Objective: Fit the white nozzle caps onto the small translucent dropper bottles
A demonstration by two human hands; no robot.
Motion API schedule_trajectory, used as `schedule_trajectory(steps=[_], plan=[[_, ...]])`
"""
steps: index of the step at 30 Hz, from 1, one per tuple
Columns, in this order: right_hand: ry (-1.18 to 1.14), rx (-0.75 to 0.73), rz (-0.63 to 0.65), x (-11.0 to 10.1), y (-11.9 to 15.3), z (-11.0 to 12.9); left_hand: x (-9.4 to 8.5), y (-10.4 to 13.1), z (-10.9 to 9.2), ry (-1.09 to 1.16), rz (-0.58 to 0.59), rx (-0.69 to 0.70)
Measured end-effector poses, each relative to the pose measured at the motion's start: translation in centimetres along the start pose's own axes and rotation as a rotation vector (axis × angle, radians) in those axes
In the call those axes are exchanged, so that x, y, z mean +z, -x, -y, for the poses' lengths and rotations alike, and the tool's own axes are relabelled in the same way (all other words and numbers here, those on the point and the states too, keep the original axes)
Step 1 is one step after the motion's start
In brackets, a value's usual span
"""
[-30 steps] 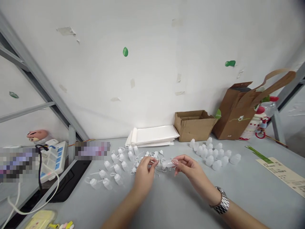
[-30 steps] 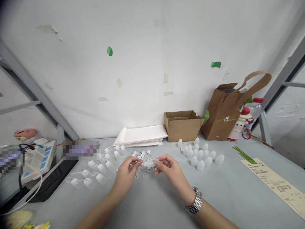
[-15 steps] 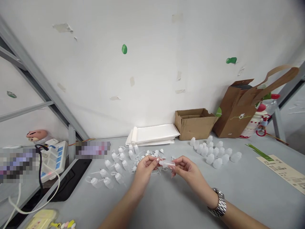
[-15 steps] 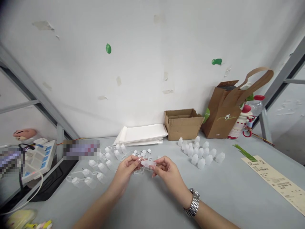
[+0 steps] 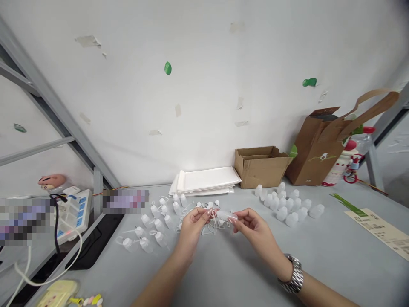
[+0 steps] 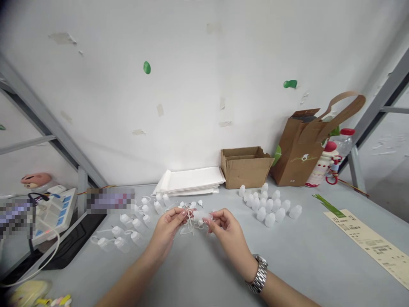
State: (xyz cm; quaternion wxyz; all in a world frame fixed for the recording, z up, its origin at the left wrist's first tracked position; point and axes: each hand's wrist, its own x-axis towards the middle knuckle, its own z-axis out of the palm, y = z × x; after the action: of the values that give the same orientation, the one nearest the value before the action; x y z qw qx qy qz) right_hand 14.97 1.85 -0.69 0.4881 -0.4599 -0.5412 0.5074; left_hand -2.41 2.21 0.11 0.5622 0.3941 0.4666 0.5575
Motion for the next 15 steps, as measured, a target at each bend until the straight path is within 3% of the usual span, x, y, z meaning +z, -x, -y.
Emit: schedule_trajectory(steps=[9,15], plan=[[-0.149,0.147,0.029,0.6,-0.2,1.3,0.2,0.2,0.4,0.028,0.049,-0.028],[-0.177,0.158,0.031,0.6,-0.3,1.1,0.5,0.3,0.8,0.061,0.036,-0.072]])
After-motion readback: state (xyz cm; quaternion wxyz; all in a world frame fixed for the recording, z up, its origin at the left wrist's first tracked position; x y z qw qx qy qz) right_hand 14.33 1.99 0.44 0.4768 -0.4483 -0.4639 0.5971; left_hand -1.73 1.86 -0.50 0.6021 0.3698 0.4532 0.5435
